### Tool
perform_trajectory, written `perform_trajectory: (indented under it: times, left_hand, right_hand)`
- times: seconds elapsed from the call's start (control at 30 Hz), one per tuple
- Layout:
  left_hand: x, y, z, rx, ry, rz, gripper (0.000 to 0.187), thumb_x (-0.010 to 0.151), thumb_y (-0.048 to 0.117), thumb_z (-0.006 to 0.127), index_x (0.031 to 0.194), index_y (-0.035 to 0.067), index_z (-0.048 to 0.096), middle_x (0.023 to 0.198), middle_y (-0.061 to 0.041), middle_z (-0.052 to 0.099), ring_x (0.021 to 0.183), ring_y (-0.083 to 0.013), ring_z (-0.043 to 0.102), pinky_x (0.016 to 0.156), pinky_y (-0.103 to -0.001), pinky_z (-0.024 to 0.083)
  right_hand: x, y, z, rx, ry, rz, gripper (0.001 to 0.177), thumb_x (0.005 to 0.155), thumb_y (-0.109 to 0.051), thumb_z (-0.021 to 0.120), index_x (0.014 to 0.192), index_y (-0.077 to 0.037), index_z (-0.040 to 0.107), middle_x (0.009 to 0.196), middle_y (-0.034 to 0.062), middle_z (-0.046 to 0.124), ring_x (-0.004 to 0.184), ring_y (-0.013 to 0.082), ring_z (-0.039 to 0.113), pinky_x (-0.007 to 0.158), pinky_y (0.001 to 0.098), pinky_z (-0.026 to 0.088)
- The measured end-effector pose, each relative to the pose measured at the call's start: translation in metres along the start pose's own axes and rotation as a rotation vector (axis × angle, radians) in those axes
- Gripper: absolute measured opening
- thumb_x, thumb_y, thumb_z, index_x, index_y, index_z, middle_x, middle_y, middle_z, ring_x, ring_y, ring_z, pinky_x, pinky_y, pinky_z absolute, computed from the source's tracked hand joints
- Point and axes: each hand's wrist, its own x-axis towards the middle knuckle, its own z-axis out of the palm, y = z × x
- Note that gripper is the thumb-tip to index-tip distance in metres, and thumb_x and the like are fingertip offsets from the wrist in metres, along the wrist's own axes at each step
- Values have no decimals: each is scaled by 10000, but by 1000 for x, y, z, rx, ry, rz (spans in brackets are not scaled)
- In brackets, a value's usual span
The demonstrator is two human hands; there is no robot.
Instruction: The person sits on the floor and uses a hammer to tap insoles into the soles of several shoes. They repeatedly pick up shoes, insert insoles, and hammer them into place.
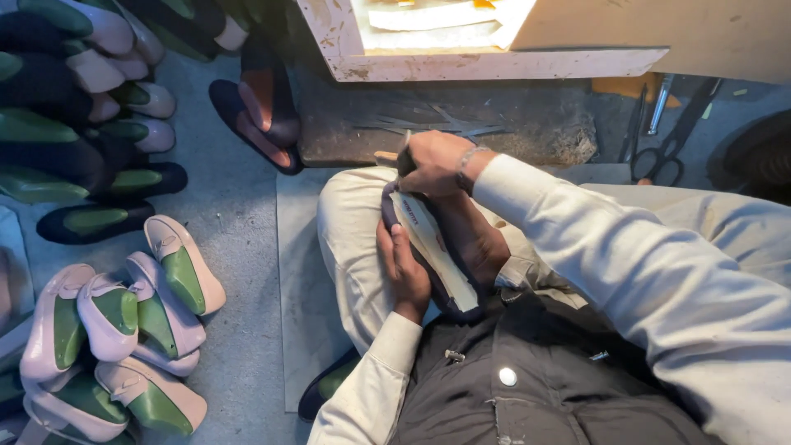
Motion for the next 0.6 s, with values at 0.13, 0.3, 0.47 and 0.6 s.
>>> perform_trajectory:
  times: [0.13,0.3,0.47,0.6]
  left_hand:
    - [7,-6,0,-146,-48,-88,724,901,281,761,1522,103,437,1468,-256,473,1385,-324,448,1177,-523,304]
    - [12,-20,-1,-240,-61,-108,666,931,190,722,1513,80,418,1469,-300,434,1372,-364,439,1159,-540,315]
    - [9,-2,7,-233,-42,-81,612,946,191,699,1493,57,459,1456,-275,448,1356,-316,430,1145,-521,339]
    - [13,-15,7,-285,-16,-36,601,935,161,714,1483,73,482,1418,-245,502,1315,-296,482,1121,-512,394]
  right_hand:
    - [-59,33,18,580,286,-271,324,841,-286,785,1037,-39,711,982,258,734,1007,473,699,876,545,536]
    - [-154,27,65,574,497,-400,285,868,-244,801,1106,-145,679,853,158,727,835,332,714,727,439,559]
    - [-176,30,76,598,368,-325,315,881,-338,749,1164,-230,663,810,135,763,791,371,763,647,455,594]
    - [-176,42,96,562,418,-315,357,833,-319,799,1151,-202,686,849,128,787,795,341,771,686,440,599]
